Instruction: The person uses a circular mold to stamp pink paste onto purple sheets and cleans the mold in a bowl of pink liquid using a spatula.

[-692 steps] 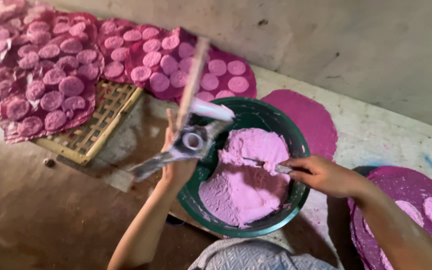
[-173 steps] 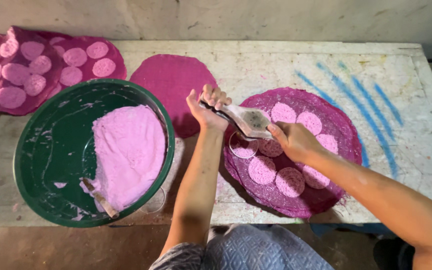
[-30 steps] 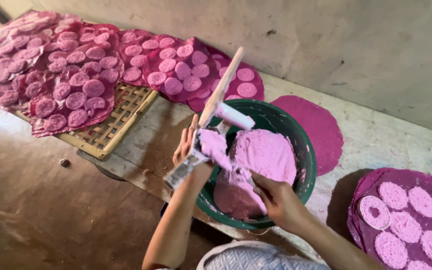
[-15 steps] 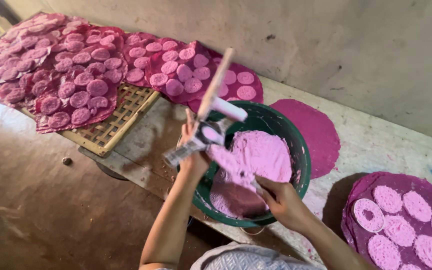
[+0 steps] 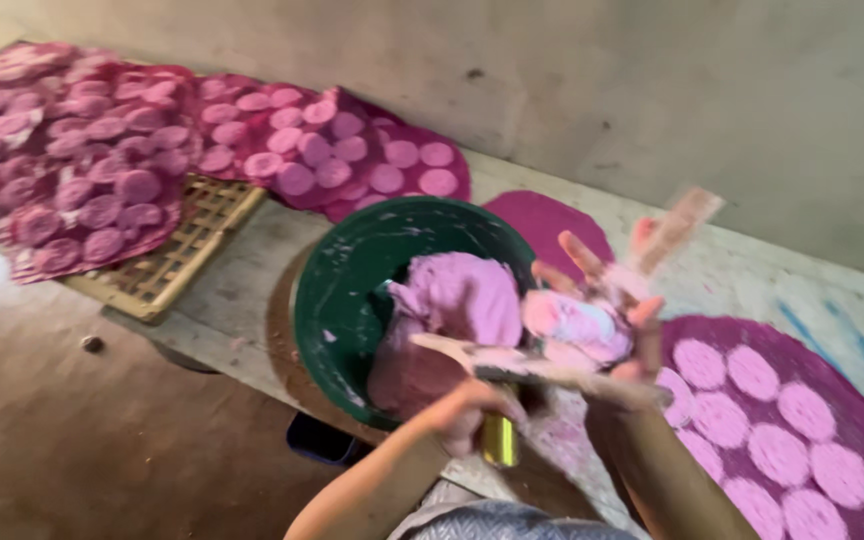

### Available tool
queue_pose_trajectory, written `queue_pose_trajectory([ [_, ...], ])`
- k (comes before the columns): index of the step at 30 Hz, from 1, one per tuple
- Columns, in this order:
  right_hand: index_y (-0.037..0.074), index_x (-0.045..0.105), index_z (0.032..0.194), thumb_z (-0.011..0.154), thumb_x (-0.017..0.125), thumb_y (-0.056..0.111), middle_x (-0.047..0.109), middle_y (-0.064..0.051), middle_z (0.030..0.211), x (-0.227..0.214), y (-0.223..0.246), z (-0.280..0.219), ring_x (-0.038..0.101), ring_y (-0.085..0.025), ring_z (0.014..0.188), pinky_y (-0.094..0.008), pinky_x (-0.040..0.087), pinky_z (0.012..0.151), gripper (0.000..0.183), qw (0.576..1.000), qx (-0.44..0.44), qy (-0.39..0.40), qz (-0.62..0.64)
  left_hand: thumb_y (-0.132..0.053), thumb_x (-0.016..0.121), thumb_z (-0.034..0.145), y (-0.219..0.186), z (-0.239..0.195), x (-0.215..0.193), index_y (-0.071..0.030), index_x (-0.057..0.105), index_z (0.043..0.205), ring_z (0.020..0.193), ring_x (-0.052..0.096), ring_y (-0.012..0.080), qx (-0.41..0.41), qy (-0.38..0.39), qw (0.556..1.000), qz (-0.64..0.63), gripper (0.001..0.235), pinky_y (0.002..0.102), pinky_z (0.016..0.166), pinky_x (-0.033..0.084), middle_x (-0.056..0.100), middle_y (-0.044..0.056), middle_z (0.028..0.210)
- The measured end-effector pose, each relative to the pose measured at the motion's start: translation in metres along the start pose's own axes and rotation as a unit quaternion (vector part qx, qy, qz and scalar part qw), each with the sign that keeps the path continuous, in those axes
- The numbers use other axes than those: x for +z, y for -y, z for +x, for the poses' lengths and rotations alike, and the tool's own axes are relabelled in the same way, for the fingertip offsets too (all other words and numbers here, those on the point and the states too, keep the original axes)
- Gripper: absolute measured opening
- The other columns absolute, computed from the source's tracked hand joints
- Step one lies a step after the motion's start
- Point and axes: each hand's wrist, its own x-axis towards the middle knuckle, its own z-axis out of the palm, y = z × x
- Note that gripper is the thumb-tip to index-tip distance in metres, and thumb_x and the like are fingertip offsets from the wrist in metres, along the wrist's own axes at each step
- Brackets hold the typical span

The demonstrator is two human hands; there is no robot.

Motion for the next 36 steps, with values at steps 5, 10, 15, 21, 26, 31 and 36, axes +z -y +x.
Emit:
queue_pose_trajectory([
  [5, -0.008, 0.019, 0.168, 0.105, 0.066, 0.043, 0.059, -0.037, 0.139, -0.022, 0.091, -0.032, 0.066, -0.036, 0.117, -0.046, 0.056, 0.1, 0.093, 0.993, 0.07, 0.092, -0.008, 0.003, 0.072, 0.082, -0.005, -0.002, 0.057, -0.002, 0.061, 0.129, 0.109, 0.065, 0.0148, 0.171, 0.121, 0.931, 0.3, 0.048, 0.034, 0.093, 0.055, 0.068, 0.007, 0.118],
  [10, 0.004, 0.024, 0.157, 0.104, 0.062, 0.031, 0.056, -0.028, 0.144, -0.028, 0.131, -0.098, 0.07, -0.039, 0.119, -0.044, 0.062, 0.094, 0.07, 0.859, -0.126, 0.126, -0.48, -0.019, 0.078, 0.083, -0.023, -0.004, 0.105, -0.003, 0.061, 0.106, 0.084, 0.065, 0.0219, 0.091, 0.096, 0.762, 0.633, 0.033, 0.036, 0.076, 0.056, 0.067, 0.009, 0.092],
  [15, 0.013, 0.033, 0.161, 0.101, 0.062, 0.021, 0.058, -0.029, 0.141, -0.041, 0.136, -0.142, 0.067, -0.043, 0.125, -0.044, 0.055, 0.111, 0.067, 0.722, -0.176, 0.226, -0.63, -0.028, 0.071, 0.089, 0.029, 0.024, 0.132, -0.006, 0.062, 0.117, 0.096, 0.069, 0.0203, -0.126, 0.11, 0.882, 0.441, 0.037, 0.033, 0.086, 0.056, 0.071, 0.007, 0.103],
  [21, 0.007, 0.028, 0.16, 0.103, 0.061, 0.035, 0.055, -0.022, 0.144, -0.068, 0.136, -0.178, 0.06, -0.033, 0.125, -0.04, 0.054, 0.098, 0.072, 0.808, 0.042, 0.057, -0.585, -0.014, 0.074, 0.089, 0.084, 0.051, 0.132, -0.003, 0.067, 0.121, 0.094, 0.067, 0.0181, -0.088, 0.171, 0.92, 0.341, 0.034, 0.037, 0.082, 0.058, 0.071, 0.007, 0.104],
  [26, -0.003, 0.041, 0.152, 0.096, 0.056, 0.064, 0.05, -0.022, 0.156, -0.171, 0.204, -0.176, 0.049, -0.03, 0.144, -0.045, 0.038, 0.12, 0.089, 0.873, 0.406, 0.119, -0.243, -0.022, 0.076, 0.088, 0.057, 0.099, 0.147, -0.003, 0.069, 0.126, 0.107, 0.07, 0.0218, -0.038, 0.189, 0.879, 0.435, 0.043, 0.037, 0.094, 0.059, 0.075, 0.011, 0.115],
  [31, -0.008, 0.047, 0.149, 0.098, 0.047, 0.065, 0.067, -0.028, 0.132, -0.235, 0.235, -0.204, 0.068, -0.037, 0.119, -0.048, 0.051, 0.105, 0.089, 0.877, 0.474, 0.022, -0.074, -0.05, 0.087, 0.076, 0.021, 0.167, 0.144, -0.019, 0.031, 0.166, 0.156, 0.035, 0.0286, 0.167, 0.435, 0.884, 0.048, 0.11, 0.047, 0.135, 0.024, 0.041, 0.006, 0.167],
  [36, -0.006, 0.059, 0.139, 0.097, 0.047, 0.054, 0.075, -0.019, 0.119, -0.257, 0.237, -0.206, 0.07, -0.028, 0.103, -0.043, 0.054, 0.093, 0.075, 0.793, 0.562, -0.126, -0.199, -0.05, 0.059, 0.094, 0.068, 0.204, 0.138, -0.013, 0.051, 0.15, 0.135, 0.051, 0.0278, 0.149, 0.361, 0.902, -0.185, 0.067, 0.046, 0.122, 0.034, 0.057, 0.008, 0.134],
])
